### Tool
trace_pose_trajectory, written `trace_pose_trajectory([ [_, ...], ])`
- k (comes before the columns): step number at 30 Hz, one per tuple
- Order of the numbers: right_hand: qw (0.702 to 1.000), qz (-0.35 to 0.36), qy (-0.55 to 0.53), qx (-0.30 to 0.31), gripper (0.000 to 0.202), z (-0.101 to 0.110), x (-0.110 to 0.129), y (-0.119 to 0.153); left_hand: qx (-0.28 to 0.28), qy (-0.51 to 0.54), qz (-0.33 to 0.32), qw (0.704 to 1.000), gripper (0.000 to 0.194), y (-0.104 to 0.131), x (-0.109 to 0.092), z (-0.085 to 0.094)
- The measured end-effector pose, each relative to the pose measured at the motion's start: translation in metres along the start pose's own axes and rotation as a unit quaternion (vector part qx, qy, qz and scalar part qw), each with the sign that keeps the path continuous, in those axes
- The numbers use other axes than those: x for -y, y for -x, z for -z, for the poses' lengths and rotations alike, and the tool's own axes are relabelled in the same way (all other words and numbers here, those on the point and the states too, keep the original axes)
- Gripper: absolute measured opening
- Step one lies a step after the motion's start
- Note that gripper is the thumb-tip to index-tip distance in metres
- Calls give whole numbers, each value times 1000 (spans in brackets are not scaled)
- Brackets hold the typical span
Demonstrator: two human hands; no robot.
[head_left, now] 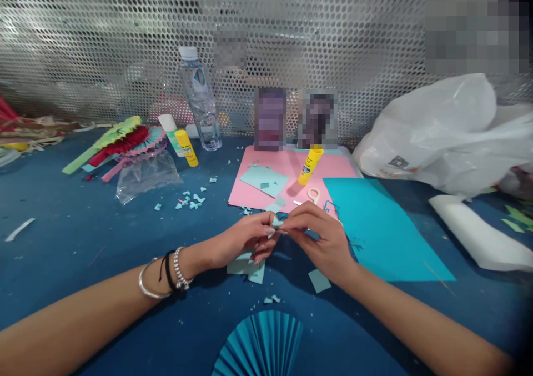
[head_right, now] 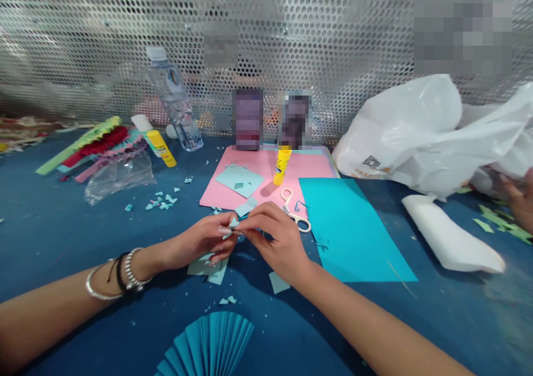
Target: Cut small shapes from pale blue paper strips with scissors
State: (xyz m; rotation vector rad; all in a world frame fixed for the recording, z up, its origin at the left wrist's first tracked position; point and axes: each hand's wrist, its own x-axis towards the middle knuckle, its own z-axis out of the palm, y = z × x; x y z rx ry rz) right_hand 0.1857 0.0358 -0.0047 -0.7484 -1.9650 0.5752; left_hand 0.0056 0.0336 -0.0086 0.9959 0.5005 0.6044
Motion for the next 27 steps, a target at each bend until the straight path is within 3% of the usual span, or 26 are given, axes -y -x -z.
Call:
trace_pose_trajectory([
  [5, 1000, 14, 24, -6, 14, -2, 0, 0, -12, -38, -18, 999, 12, -1, 4, 1],
  [14, 998, 37, 44, -4, 16, -2, -1, 1, -13, -71, 12, 997, 19, 1, -6, -4],
  [21, 998, 26, 50, -6, 17, -2, -3, 0, -32, -60, 9, 998, 20, 1, -1, -3],
  [27, 999, -25, 28, 4, 11, -2, -2, -1, -52, -100, -7, 994, 20, 3, 1, -6],
])
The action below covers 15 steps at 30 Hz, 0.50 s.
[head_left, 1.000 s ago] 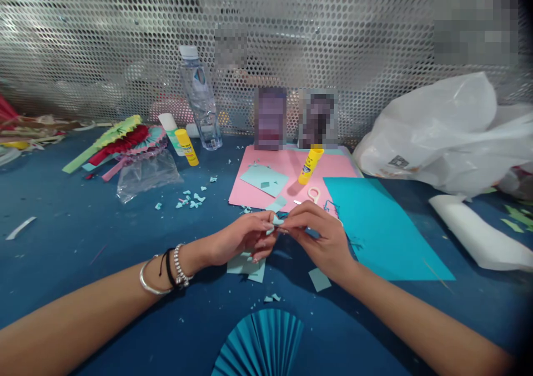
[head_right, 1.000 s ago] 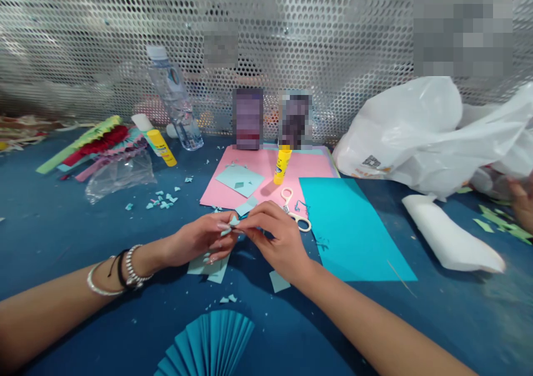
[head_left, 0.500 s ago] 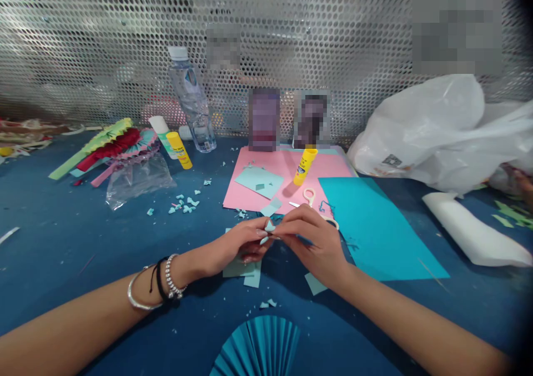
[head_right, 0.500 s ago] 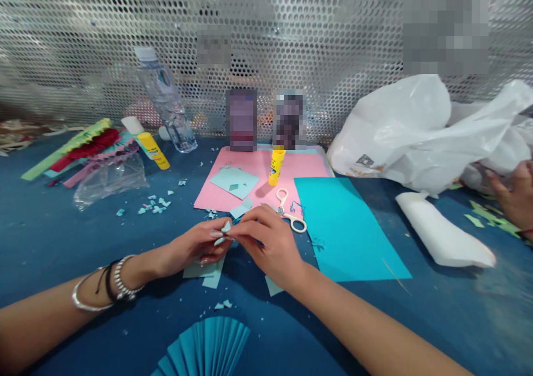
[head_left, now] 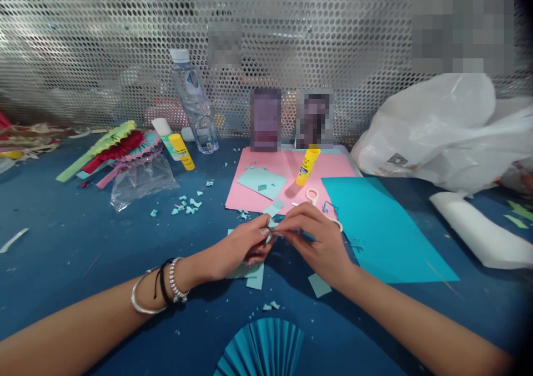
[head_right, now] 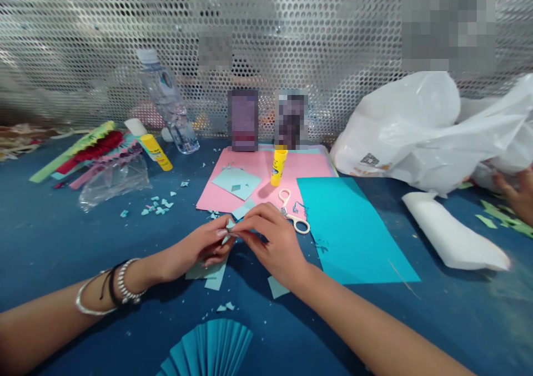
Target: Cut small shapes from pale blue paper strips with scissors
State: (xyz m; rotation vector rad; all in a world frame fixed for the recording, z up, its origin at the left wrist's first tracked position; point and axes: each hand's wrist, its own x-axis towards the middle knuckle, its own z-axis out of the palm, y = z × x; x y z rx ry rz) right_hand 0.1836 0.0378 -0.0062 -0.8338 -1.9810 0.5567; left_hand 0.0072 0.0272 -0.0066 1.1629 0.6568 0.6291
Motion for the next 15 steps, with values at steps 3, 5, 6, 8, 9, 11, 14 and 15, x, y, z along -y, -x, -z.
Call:
trace_pose_trajectory([
  [3, 1000, -25, -10, 3, 10, 0, 0, 0, -41, -63, -8, 997, 22, 2, 0, -3],
  [5, 999, -35, -15, -3, 10, 0, -1, 0, -68, -107, -21, 992, 22, 1, 1, -4],
  [6, 999, -39, -16, -7, 11, 0, -1, 0, -81, -126, -26, 988, 23, 1, 1, -3],
  [8, 999, -45, -16, -11, 11, -1, -3, 0, -100, -155, -31, 982, 24, -1, 2, -2],
  [9, 999, -46, -17, -12, 11, -1, -3, 0, -105, -166, -30, 980, 24, -2, 3, -1],
  [11, 999, -46, -21, -11, 12, -1, -4, 0, -109, -176, -32, 978, 24, -4, 3, 0],
  [14, 999, -45, -25, -5, 13, 0, -4, 0, -117, -185, -52, 974, 24, -5, 4, 0],
  [15, 999, -47, -24, -3, 13, 0, -3, 0, -121, -187, -56, 973, 23, -5, 4, 0],
])
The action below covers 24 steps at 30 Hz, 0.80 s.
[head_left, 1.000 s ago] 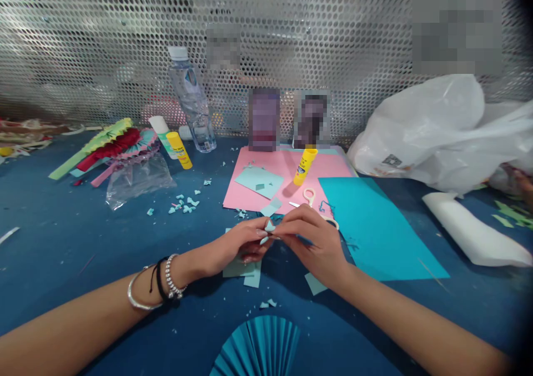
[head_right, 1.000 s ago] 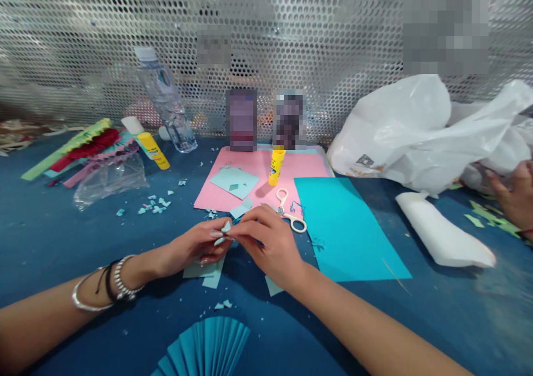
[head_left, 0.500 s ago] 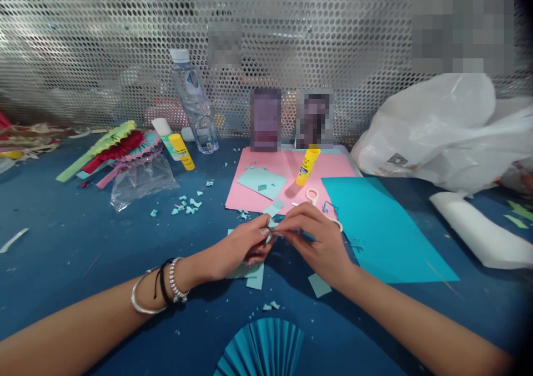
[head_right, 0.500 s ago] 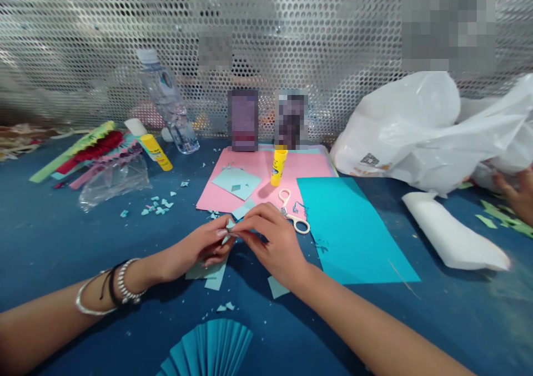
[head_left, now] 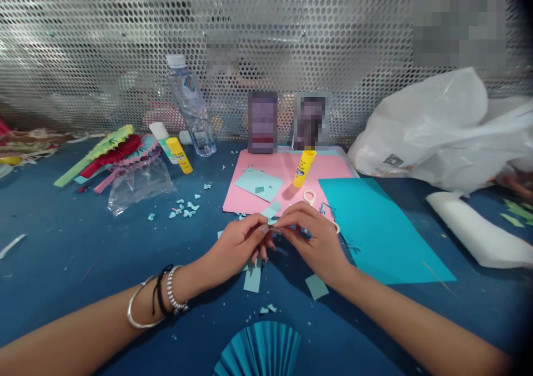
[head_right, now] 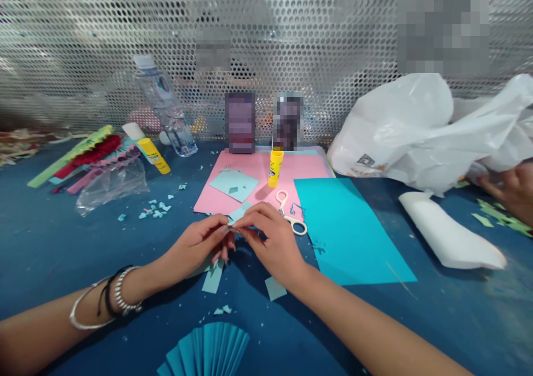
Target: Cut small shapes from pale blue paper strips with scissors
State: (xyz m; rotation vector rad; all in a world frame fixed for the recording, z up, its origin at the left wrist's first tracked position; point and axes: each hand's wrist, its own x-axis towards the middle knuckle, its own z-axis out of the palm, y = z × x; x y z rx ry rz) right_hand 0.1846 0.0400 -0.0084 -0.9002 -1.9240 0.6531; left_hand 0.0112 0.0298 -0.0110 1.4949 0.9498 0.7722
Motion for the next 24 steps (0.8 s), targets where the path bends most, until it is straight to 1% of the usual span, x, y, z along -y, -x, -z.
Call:
trace_pose_trajectory([
  [5, 1000, -15, 5, 14, 10, -1, 1, -1, -4, -1, 8, 1000, 22, -1, 2, 1],
  [9, 999, -42, 0, 30, 6, -2, 1, -2, -11, 3, 13, 1000, 23, -2, 5, 2],
  [13, 997, -68, 1, 26, 3, -3, 1, -2, -12, -12, 13, 1000, 25, -3, 7, 2],
  [16, 998, -53, -1, 20, 3, -2, 0, -2, -10, -15, 17, 1000, 24, -3, 5, 2],
  [20, 1000, -22, -5, 10, 8, -1, 0, -2, 4, 11, 19, 1000, 24, -2, -3, 1],
  [24, 1000, -12, -1, 6, 10, 0, 1, -1, 12, 17, 16, 1000, 20, -2, -5, 1],
])
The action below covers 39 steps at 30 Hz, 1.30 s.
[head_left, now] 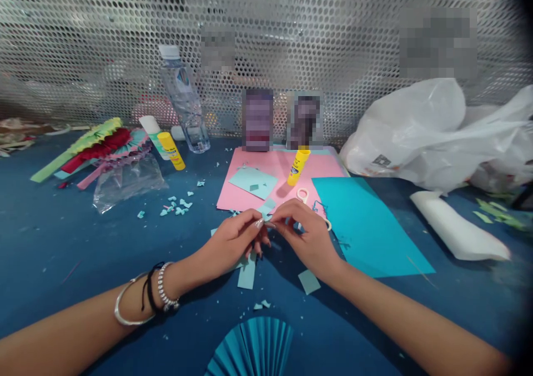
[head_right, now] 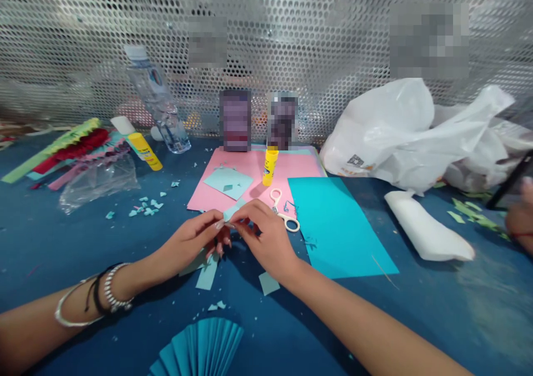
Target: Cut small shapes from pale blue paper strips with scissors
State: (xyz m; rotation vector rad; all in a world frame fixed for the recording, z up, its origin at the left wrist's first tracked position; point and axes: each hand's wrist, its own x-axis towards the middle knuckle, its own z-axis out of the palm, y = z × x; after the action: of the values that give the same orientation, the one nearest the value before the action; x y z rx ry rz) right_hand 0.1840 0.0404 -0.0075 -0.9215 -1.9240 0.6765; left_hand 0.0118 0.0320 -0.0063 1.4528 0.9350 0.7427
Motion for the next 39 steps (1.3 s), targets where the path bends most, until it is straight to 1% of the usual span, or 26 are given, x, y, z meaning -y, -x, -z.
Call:
trace_pose_trajectory([
  [6, 1000, 5, 8, 2, 12, 0, 1, 0, 1, -22, -22, 1000, 22, -1, 7, 1],
  [10, 1000, 0, 18, 1, 9, -1, 1, 0, -1, -47, -24, 999, 22, 1, 6, 1],
  [14, 999, -19, 17, 29, 22, -2, 0, -1, -2, -73, -22, 997, 22, 3, 4, 0],
  [17, 998, -16, 22, 50, 20, -2, 0, -2, -6, -86, -16, 996, 24, 3, 4, -1],
  [19, 998, -20, 17, 49, 17, -2, 0, -2, -6, -92, -15, 996, 25, 3, 4, 0],
  [24, 998, -55, -9, 24, 8, -1, 2, -4, -4, -98, -18, 995, 25, 2, 2, 0],
  [27, 996, -76, -32, 22, 5, -2, 1, -5, -6, -99, -17, 995, 19, 3, 0, -1],
  [29, 994, -94, -54, 29, 6, -2, -1, -5, -9, -99, -17, 995, 17, 3, -1, -1],
  [34, 981, -147, -112, 52, 9, -4, -3, -5, -12, -68, -5, 998, 25, 3, 2, 0],
  [39, 976, -163, -128, 59, 13, -6, -3, -3, -20, -43, -2, 999, 27, 2, 4, 0],
])
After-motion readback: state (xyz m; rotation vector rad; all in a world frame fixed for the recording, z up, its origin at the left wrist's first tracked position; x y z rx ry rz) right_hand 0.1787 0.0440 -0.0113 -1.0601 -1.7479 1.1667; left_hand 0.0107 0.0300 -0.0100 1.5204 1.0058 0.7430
